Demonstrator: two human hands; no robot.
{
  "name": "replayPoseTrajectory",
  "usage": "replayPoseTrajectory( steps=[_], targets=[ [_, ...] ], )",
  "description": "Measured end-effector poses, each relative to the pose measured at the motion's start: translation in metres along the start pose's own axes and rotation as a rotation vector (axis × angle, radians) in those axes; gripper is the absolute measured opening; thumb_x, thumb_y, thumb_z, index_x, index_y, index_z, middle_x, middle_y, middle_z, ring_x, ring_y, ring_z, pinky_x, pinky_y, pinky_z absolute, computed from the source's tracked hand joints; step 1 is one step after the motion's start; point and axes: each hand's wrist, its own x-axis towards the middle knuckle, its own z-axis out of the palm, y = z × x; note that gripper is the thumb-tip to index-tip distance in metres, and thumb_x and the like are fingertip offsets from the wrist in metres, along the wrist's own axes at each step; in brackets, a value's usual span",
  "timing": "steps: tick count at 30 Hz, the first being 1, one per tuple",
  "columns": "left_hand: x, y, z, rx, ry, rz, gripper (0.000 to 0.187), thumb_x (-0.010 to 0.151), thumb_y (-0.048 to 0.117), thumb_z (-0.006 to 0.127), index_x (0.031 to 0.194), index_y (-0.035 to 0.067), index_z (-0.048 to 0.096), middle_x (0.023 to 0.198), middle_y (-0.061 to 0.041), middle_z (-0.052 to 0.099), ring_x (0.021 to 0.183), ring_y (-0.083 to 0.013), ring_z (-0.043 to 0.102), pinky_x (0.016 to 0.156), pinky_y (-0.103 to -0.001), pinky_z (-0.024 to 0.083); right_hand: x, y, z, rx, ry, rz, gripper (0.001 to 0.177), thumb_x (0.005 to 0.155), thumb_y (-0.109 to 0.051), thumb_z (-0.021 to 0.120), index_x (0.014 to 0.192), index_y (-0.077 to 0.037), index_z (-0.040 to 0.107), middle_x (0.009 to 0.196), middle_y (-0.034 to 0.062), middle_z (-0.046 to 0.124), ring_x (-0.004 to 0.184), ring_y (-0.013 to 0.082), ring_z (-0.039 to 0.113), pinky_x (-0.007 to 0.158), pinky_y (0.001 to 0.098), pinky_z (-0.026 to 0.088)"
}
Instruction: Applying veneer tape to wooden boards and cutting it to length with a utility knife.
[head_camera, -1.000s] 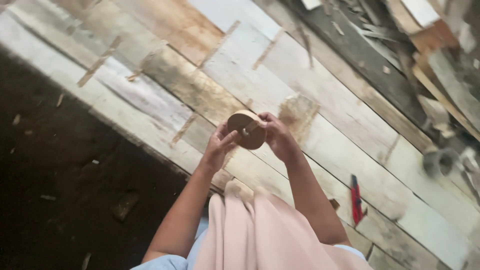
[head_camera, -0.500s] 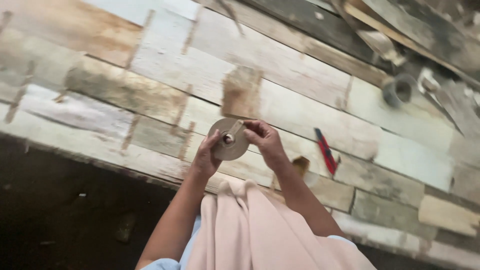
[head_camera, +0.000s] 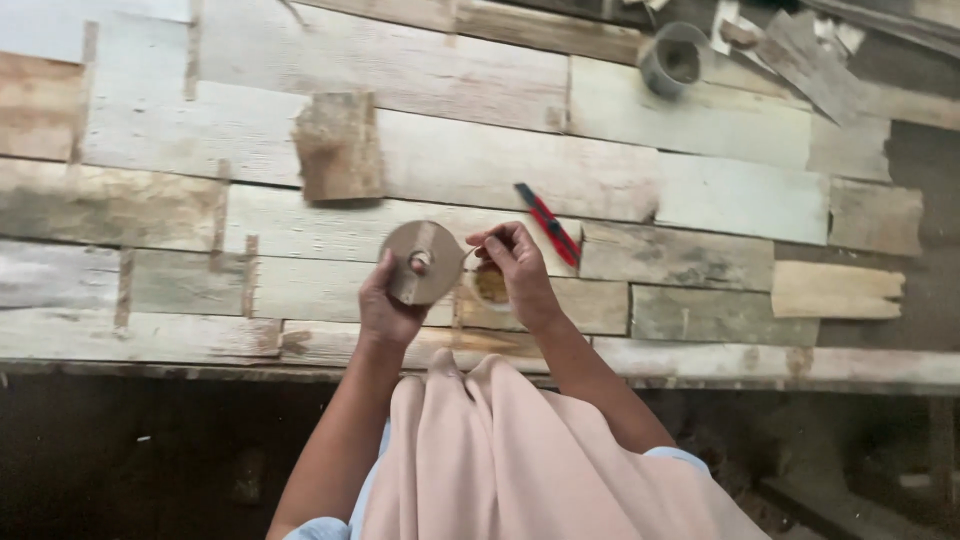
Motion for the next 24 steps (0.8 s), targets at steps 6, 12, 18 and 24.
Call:
replayPoseTrajectory(
  steps=[6, 12, 18, 24],
  targets=[
    [-0.013, -0.01, 0.04, -0.119, -0.005, 0.095, 0.028, 0.094, 0.033, 0.068, 0.11, 0.011, 0.065, 0.088, -0.006, 0.072, 0.072, -0.0173, 0.073, 0.089, -0.047, 0.065, 0.0, 0.007, -0.061, 0.141, 0.218, -0.016, 0.012, 0.103, -0.012, 0.06, 0.111, -0.012, 0.051, 0.089, 0.011, 0.074, 0.069, 0.012, 0.066, 0.056, 0.0195, 0.056],
    [0.02, -0.009, 0.024, -0.108, 0.02, 0.185, 0.043, 0.096, 0.047, 0.06, 0.122, 0.013, 0.052, 0.089, -0.006, 0.068, 0.083, -0.0243, 0.073, 0.095, -0.073, 0.055, 0.006, 0.019, -0.12, 0.068, 0.393, 0.051, 0.012, 0.102, -0.019, 0.063, 0.109, -0.017, 0.054, 0.097, 0.006, 0.076, 0.073, 0.0108, 0.068, 0.057, 0.0186, 0.058],
    [0.017, -0.012, 0.028, 0.129, 0.004, 0.197, 0.046, 0.095, 0.053, 0.062, 0.118, 0.014, 0.056, 0.086, -0.002, 0.071, 0.083, -0.0163, 0.075, 0.096, -0.072, 0.056, 0.016, -0.003, -0.13, 0.054, 0.394, 0.012, 0.012, 0.098, -0.014, 0.07, 0.104, -0.013, 0.059, 0.085, 0.003, 0.065, 0.068, 0.0126, 0.066, 0.056, 0.0209, 0.061],
    [0.0, -0.026, 0.012, 0.5, -0.219, -0.036, 0.031, 0.09, 0.039, 0.075, 0.106, 0.014, 0.067, 0.084, -0.004, 0.07, 0.076, -0.0192, 0.075, 0.073, -0.045, 0.063, 0.048, -0.024, -0.119, -0.009, 0.288, -0.124, 0.016, 0.091, -0.007, 0.078, 0.104, -0.01, 0.069, 0.09, 0.0038, 0.066, 0.074, 0.0123, 0.064, 0.055, 0.0198, 0.057]
  ],
)
